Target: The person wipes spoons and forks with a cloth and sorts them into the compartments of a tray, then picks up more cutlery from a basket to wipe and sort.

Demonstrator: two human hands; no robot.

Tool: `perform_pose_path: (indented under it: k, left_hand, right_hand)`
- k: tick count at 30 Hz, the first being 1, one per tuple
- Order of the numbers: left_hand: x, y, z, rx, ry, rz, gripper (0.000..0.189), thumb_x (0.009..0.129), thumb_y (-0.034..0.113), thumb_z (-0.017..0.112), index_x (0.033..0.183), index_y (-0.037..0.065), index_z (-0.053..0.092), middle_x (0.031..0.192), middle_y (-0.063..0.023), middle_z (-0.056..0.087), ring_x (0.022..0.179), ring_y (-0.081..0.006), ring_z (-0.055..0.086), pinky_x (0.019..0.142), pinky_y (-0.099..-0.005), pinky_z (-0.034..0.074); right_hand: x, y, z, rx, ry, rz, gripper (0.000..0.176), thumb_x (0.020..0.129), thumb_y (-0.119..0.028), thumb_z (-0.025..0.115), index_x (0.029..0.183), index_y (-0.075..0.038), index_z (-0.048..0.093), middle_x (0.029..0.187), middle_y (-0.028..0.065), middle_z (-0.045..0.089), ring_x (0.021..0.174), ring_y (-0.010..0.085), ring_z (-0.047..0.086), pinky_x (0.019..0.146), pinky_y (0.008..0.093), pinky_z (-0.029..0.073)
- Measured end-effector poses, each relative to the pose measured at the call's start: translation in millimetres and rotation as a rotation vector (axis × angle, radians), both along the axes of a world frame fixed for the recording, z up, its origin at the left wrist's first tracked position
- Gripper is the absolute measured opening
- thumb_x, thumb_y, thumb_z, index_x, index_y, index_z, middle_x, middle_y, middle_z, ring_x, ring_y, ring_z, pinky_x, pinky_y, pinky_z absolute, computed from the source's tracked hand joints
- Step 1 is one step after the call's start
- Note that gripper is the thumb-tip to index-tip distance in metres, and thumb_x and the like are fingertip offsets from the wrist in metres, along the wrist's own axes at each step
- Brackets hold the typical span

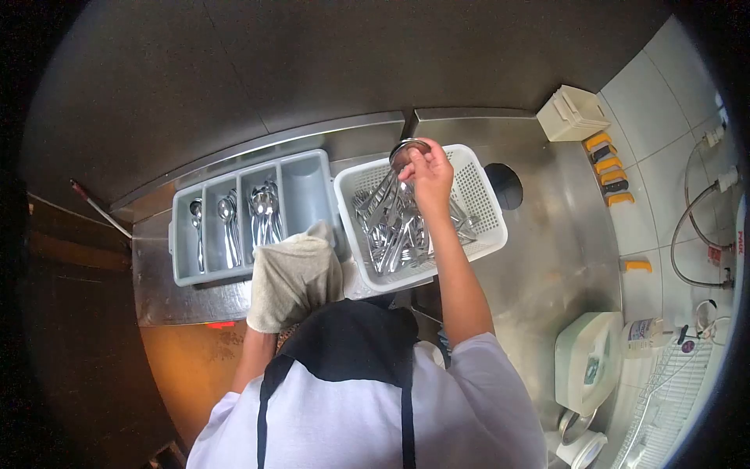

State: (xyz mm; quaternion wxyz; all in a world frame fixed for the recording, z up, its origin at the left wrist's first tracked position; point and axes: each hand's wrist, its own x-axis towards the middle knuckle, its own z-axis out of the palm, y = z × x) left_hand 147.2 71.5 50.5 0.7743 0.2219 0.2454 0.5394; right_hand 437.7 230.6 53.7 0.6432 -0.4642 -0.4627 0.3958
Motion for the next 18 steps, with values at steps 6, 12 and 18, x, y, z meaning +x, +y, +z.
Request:
perform_pose_path:
  k: [6, 12, 18]
  left_hand:
    - [35.4, 48.1, -13.1, 0.080, 0.382, -0.041, 0.047, 0.097, 0.031, 0.051, 0.135, 0.003, 0.047, 0.132, -0.0115, 0.056, 0.115, -0.0222, 0.057, 0.098, -0.0356, 0.046]
    - [87.0, 74.9, -44.3, 0.515, 0.726, -0.040, 0.017, 0.093, 0.015, 0.056, 0.102, 0.001, 0.060, 0.103, -0.0089, 0.061, 0.089, -0.0168, 0.057, 0.075, -0.0351, 0.047]
    - [57.6, 43.3, -57.2, 0.227, 0.816, -0.146, 0.029, 0.101, 0.023, 0.049, 0.119, 0.001, 0.050, 0.113, -0.0110, 0.055, 0.103, -0.0196, 0.054, 0.089, -0.0342, 0.043]
  right_hand:
    - [-12.0, -22.2, 36.0, -0.185, -0.076, 0.157, 0.044, 0.095, -0.013, 0.065, 0.130, 0.009, 0.050, 0.087, 0.0115, 0.064, 0.054, 0.0129, 0.062, 0.047, 0.0249, 0.050]
    - [-48.9, -18.3, 18.5, -0.364, -0.051, 0.524, 0.054, 0.093, -0.024, 0.070, 0.134, 0.007, 0.052, 0.082, 0.0096, 0.067, 0.055, 0.0121, 0.064, 0.049, 0.0236, 0.051]
    - [12.0, -7.0, -84.6, -0.274, -1.010, 0.038, 0.031, 0.089, -0.029, 0.068, 0.105, -0.001, 0.069, 0.084, 0.0214, 0.071, 0.074, 0.0346, 0.071, 0.067, 0.0446, 0.056]
